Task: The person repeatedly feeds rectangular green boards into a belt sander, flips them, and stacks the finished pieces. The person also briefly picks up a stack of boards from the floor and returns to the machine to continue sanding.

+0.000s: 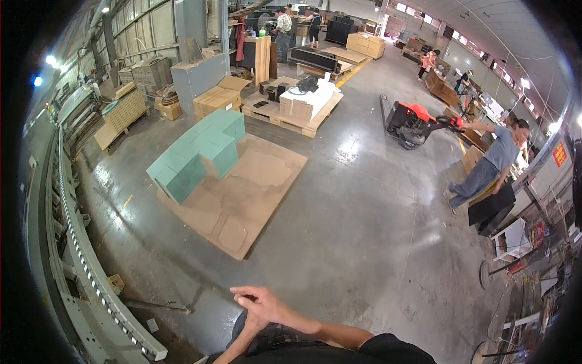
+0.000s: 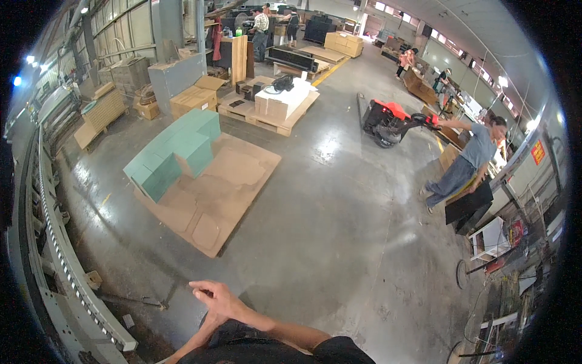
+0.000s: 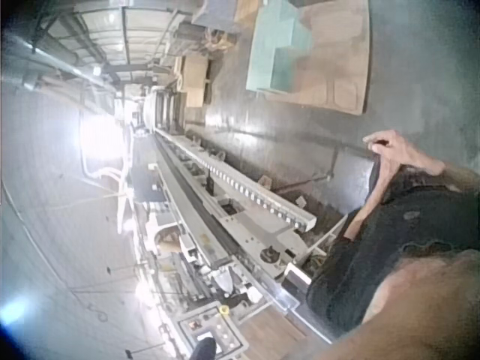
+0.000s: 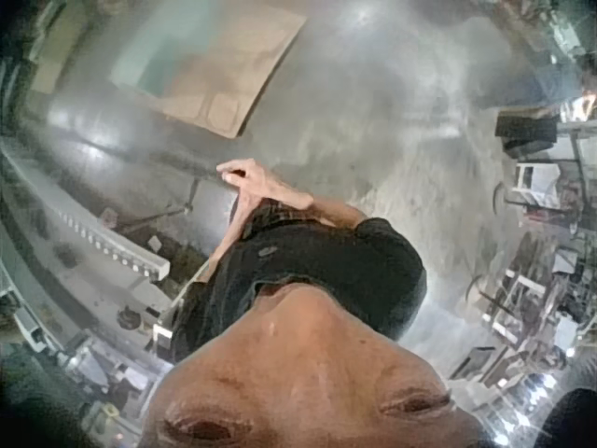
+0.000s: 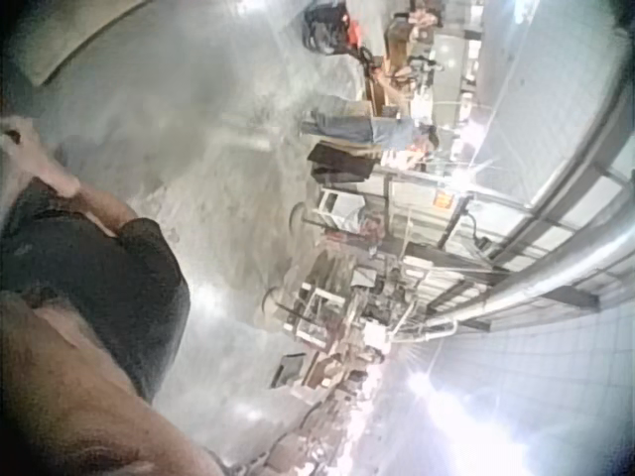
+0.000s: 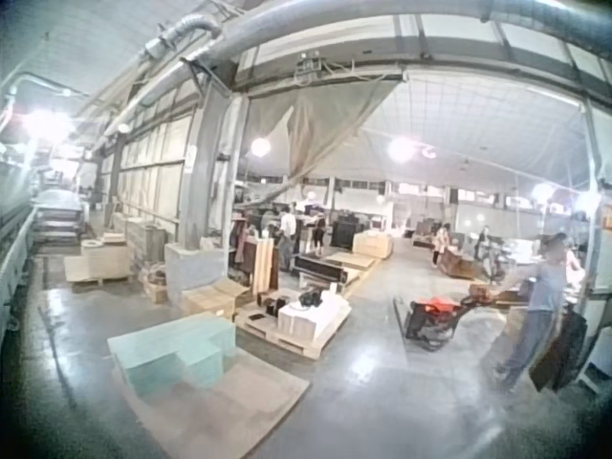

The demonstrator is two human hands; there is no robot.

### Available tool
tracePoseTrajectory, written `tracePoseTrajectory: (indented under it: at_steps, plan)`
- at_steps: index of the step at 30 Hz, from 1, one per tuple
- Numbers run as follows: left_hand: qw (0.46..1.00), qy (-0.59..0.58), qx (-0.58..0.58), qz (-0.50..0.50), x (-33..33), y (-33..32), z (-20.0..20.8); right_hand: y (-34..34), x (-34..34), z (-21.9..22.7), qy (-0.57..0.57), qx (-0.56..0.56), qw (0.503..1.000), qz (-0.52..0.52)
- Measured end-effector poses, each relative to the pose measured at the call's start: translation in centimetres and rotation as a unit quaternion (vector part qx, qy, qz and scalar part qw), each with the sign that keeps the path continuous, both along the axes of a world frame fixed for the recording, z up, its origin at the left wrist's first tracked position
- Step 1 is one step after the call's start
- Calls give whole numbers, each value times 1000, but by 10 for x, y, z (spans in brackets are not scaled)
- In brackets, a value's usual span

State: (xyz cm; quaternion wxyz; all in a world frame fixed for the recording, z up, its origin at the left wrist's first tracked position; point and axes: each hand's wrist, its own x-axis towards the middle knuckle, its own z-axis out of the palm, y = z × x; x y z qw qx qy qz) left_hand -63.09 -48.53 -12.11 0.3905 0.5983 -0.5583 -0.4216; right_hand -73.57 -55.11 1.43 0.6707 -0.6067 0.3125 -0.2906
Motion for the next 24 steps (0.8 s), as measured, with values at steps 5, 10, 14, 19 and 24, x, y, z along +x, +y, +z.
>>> tracePoseTrajectory:
  at_steps: [5, 10, 14, 19, 24]
  plan:
    - [998, -9, -33, -58, -7, -119, -17, -108, -18, -29, 9, -5, 999, -35]
    - [990, 115, 14, -84, -13, -264, -28, -214, -59, -71, 58, -34, 993, -98]
    - [985, 103, 129, -50, -27, -372, 22, -283, -114, -70, 186, 32, 970, -156]
    - [976, 114, 185, -15, -44, -464, 18, -372, -150, -57, 184, 119, 937, -273]
    - [970, 106, 216, 22, -59, -534, -13, -470, -187, -94, 193, 115, 947, -230]
